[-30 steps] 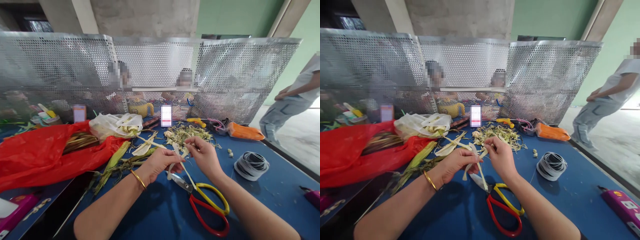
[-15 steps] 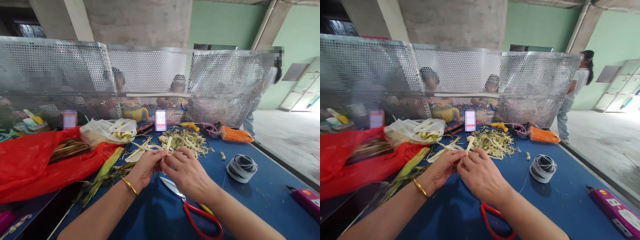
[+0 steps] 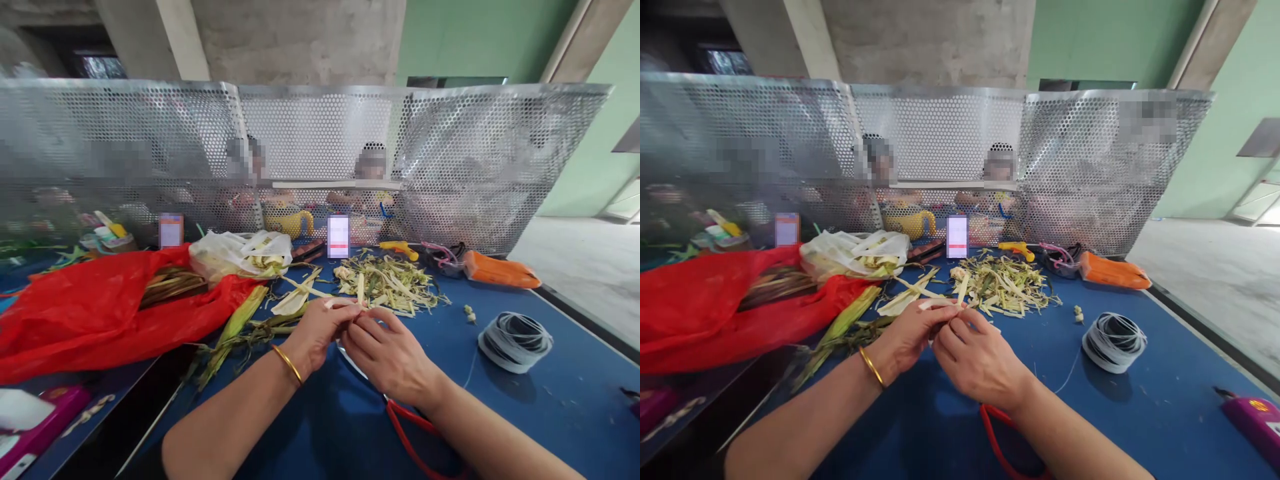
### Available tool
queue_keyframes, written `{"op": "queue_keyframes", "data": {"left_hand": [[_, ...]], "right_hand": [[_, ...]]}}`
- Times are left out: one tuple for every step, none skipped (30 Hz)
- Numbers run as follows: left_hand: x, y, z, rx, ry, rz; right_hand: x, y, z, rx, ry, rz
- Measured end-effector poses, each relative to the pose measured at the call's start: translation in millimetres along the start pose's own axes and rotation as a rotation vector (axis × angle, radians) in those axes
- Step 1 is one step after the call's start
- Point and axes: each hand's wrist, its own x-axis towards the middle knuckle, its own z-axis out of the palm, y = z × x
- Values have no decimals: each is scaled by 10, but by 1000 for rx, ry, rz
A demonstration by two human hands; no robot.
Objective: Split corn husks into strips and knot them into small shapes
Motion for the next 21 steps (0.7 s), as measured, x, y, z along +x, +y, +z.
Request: {"op": "queue_keyframes", "data": {"left_hand": [[2, 3, 0, 1, -14, 19], [3, 10, -1, -2, -20, 36], [2, 22, -2, -8, -18, 45], [-1, 37, -3, -14, -16, 40], [-5, 55, -5, -22, -12, 26], [-10, 73, -9, -28, -9, 6], [-15, 89, -13, -32, -6, -13], [-19, 101, -17, -33, -3, -29], [-22, 109, -21, -28, -1, -38], [-23, 112, -23, -17, 6, -42], [-23, 110, -24, -1, 17, -43], [-21, 105, -23, 17, 31, -38], [-18, 96, -21, 33, 44, -29], [-14, 85, -17, 47, 59, -16], [-10, 73, -14, 59, 71, -2], [-5, 61, -13, 71, 81, 11], [-1, 51, -14, 81, 88, 22], [3, 44, -18, 91, 92, 29], [6, 41, -25, 103, 89, 31], [8, 43, -34, 116, 79, 28], [7, 48, -45, 131, 61, 24]], "right_hand": [[2, 19, -17, 27, 11, 17], [6, 46, -39, 56, 28, 55], [9, 79, -64, 82, 49, 118], [13, 116, -89, 97, 73, 206], [16, 154, -113, 101, 91, 312], [19, 190, -132, 105, 89, 423], [21, 222, -146, 121, 56, 526], [22, 247, -153, 157, -5, 616], [22, 264, -154, 212, -86, 689], [21, 273, -149, 282, -171, 744], [20, 275, -141, 353, -247, 785], [18, 270, -132, 407, -300, 818], [18, 260, -124, 432, -331, 839], [19, 250, -118, 430, -343, 846], [22, 239, -118, 409, -345, 839], [27, 232, -123, 381, -347, 825], [33, 229, -135, 357, -354, 806], [41, 232, -155, 349, -365, 784], [49, 241, -181, 358, -375, 761], [57, 255, -211, 379, -372, 743], [64, 272, -243, 400, -347, 736]]}}
